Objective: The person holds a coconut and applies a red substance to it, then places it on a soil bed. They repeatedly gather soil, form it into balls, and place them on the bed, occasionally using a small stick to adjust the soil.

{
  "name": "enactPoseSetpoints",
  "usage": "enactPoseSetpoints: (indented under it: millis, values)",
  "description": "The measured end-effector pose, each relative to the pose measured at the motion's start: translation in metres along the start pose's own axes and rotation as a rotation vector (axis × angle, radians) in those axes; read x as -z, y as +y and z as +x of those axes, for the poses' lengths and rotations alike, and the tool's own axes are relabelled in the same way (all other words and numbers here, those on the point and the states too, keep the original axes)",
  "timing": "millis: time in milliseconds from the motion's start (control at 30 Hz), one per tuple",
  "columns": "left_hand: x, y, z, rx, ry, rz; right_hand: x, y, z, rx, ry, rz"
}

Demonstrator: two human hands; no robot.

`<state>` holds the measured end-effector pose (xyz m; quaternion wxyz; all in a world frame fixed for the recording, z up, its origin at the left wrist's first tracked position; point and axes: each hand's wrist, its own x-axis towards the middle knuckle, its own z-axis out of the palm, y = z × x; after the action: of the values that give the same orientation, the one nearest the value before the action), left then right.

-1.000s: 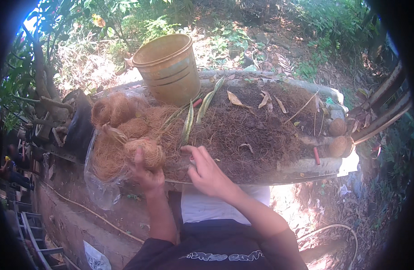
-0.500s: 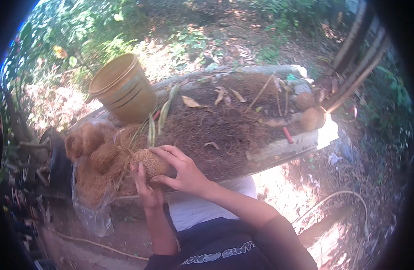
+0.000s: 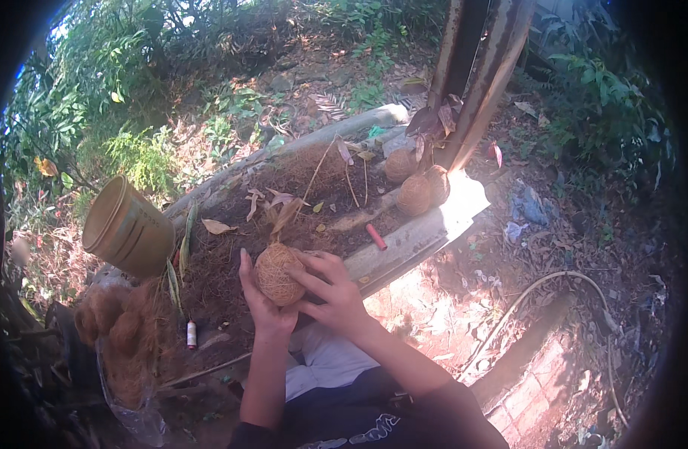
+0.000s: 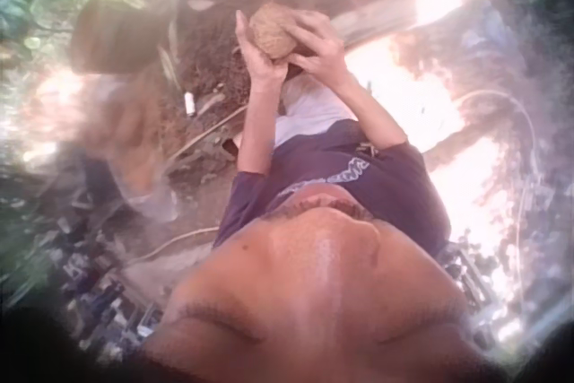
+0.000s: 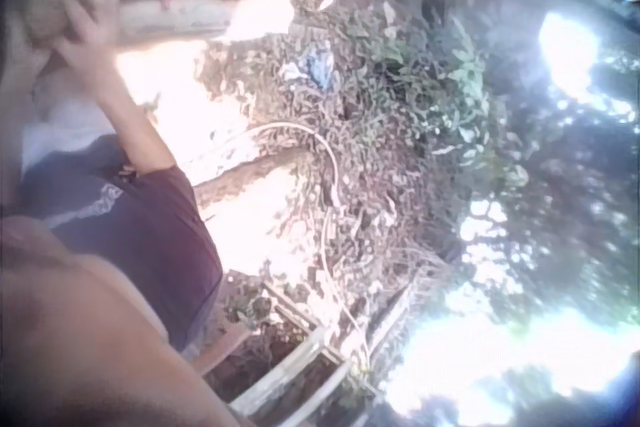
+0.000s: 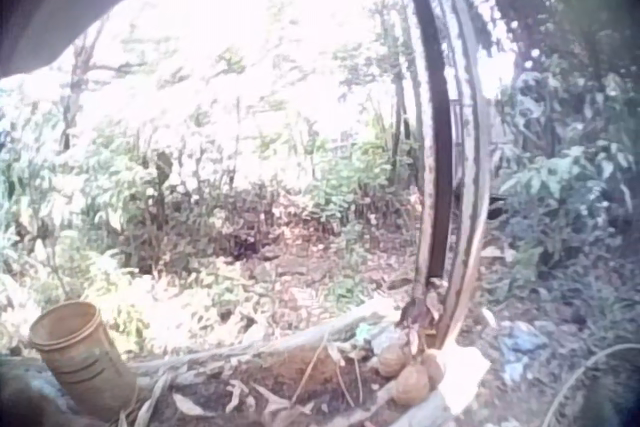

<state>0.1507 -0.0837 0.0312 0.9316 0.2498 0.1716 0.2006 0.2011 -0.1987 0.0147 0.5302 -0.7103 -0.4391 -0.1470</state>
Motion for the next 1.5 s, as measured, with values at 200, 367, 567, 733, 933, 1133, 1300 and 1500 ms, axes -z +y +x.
enactPoseSetpoints:
  millis: [200, 367, 567, 733, 933, 1133, 1300, 1500]
  values:
    - [-0.037, -0.051, 0.036, -0.028, -0.003, 0.117, 0.048, 0.034, 0.007, -0.048, 0.092, -0.092]
    - [-0.065, -0.073, 0.065, -0.084, -0.226, 0.359, 0.079, 0.064, 0.017, -0.288, 0.068, 0.068]
    - [-0.082, -0.09, 0.081, 0.215, -0.073, 0.039, 0.095, 0.075, 0.025, -0.082, 0.031, -0.061]
    - [-0.071, -0.107, 0.102, 0.196, -0.108, 0.159, 0.083, 0.11, 0.007, 0.04, 0.054, -0.11]
    - [-0.082, -0.116, 0.117, -0.096, -0.121, 0.304, 0.095, 0.103, 0.026, -0.158, 0.139, -0.169]
    - [-0.084, -0.125, 0.134, -0.376, -0.301, 0.817, 0.104, 0.11, 0.038, -0.15, 0.202, -0.597]
    - [-0.083, -0.123, 0.141, -0.514, -0.29, 1.122, 0.099, 0.117, 0.03, -0.2, 0.211, -0.577]
    - [-0.083, -0.114, 0.144, -0.563, -0.258, 1.38, 0.103, 0.116, 0.032, -0.242, 0.237, -0.528]
